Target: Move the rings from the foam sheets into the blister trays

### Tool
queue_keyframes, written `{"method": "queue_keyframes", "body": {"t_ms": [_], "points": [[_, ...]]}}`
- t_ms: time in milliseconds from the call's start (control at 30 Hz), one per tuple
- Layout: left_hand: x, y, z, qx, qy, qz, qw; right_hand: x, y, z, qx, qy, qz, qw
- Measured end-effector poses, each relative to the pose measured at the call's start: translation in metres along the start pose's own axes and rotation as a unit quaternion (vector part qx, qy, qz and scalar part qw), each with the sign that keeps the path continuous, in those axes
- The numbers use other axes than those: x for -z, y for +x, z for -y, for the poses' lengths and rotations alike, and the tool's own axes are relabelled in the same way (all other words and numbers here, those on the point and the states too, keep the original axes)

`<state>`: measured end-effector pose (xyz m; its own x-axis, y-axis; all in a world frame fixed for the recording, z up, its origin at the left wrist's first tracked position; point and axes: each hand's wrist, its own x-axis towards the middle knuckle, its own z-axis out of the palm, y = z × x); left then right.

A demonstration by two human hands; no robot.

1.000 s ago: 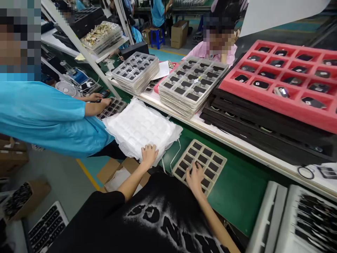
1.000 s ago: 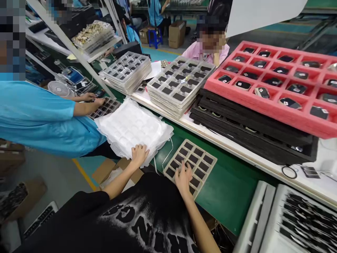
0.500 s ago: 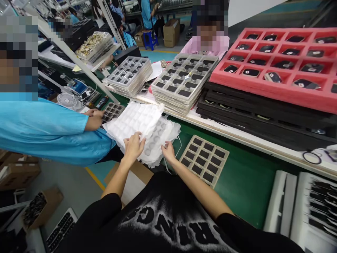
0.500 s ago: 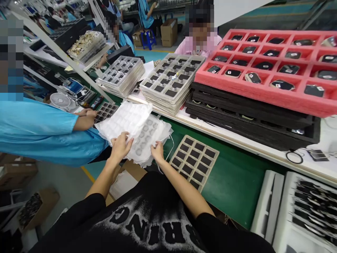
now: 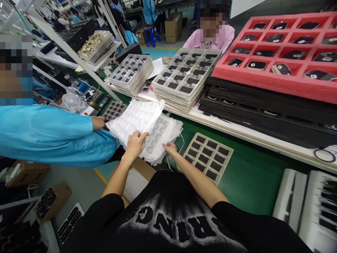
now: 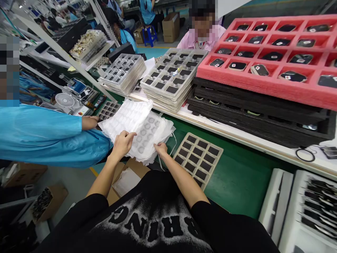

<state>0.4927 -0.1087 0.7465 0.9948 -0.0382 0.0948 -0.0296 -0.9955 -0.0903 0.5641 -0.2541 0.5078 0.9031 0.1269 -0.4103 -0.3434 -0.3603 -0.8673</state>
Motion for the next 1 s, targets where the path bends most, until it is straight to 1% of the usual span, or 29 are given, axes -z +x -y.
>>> {"method": "queue_keyframes", "body": {"t_ms": [100, 167, 200, 267, 300, 333, 367, 433, 467, 500, 567, 667, 733, 800, 867, 900, 967, 1000], "points": [[0.000, -0.001, -0.001, -0.007, -0.006, 0.001, 1.000, 0.009, -0.009, -0.003, -0.017, -0.018, 0.014, 1.000], [-0.001, -0.002, -0.001, -0.006, -0.009, 0.001, 1.000, 0.016, -0.019, -0.005, -0.009, -0.028, -0.001, 1.000], [-0.001, -0.002, -0.001, -0.004, -0.012, 0.000, 1.000, 0.018, -0.023, -0.005, 0.012, -0.037, -0.024, 0.999], [-0.001, -0.002, -0.001, -0.002, -0.017, 0.000, 1.000, 0.019, -0.030, 0.000, 0.082, -0.069, -0.069, 0.992], [-0.001, -0.003, -0.001, -0.003, -0.019, 0.001, 1.000, 0.017, -0.031, 0.005, 0.107, -0.088, -0.078, 0.987], [-0.001, -0.003, -0.001, -0.004, -0.021, 0.002, 1.000, 0.015, -0.030, 0.011, 0.112, -0.102, -0.071, 0.986], [-0.001, -0.003, -0.001, -0.006, -0.022, 0.003, 1.000, 0.011, -0.027, 0.017, 0.095, -0.109, -0.052, 0.988], [-0.002, -0.004, -0.001, -0.009, -0.024, 0.006, 1.000, 0.007, -0.020, 0.029, 0.027, -0.102, -0.008, 0.994], [-0.002, -0.004, -0.001, -0.011, -0.026, 0.008, 1.000, 0.007, -0.016, 0.033, 0.002, -0.094, 0.004, 0.996], [-0.002, -0.004, -0.001, -0.013, -0.029, 0.010, 0.999, 0.008, -0.013, 0.036, -0.009, -0.088, 0.008, 0.996], [-0.001, -0.004, 0.000, -0.016, -0.033, 0.013, 0.999, 0.013, -0.010, 0.037, -0.006, -0.087, 0.007, 0.996], [-0.001, -0.004, 0.000, -0.017, -0.026, 0.018, 0.999, 0.024, -0.016, 0.039, 0.031, -0.088, -0.027, 0.995], [-0.002, -0.005, -0.001, -0.019, -0.010, 0.024, 0.999, 0.027, -0.024, 0.046, 0.069, -0.088, -0.077, 0.991], [-0.005, -0.007, -0.002, -0.023, 0.008, 0.031, 0.999, 0.027, -0.032, 0.059, 0.104, -0.080, -0.123, 0.984], [-0.011, -0.010, -0.004, -0.028, 0.019, 0.033, 0.999, 0.025, -0.038, 0.077, 0.131, -0.054, -0.138, 0.980], [-0.014, -0.012, -0.005, -0.028, 0.022, 0.031, 0.999, 0.024, -0.040, 0.087, 0.141, -0.025, -0.129, 0.981], [-0.020, -0.015, -0.008, -0.027, 0.028, 0.026, 0.999, 0.022, -0.042, 0.106, 0.131, 0.083, -0.082, 0.985], [-0.022, -0.017, -0.010, -0.026, 0.033, 0.024, 0.999, 0.021, -0.044, 0.115, 0.107, 0.159, -0.040, 0.981]]}}
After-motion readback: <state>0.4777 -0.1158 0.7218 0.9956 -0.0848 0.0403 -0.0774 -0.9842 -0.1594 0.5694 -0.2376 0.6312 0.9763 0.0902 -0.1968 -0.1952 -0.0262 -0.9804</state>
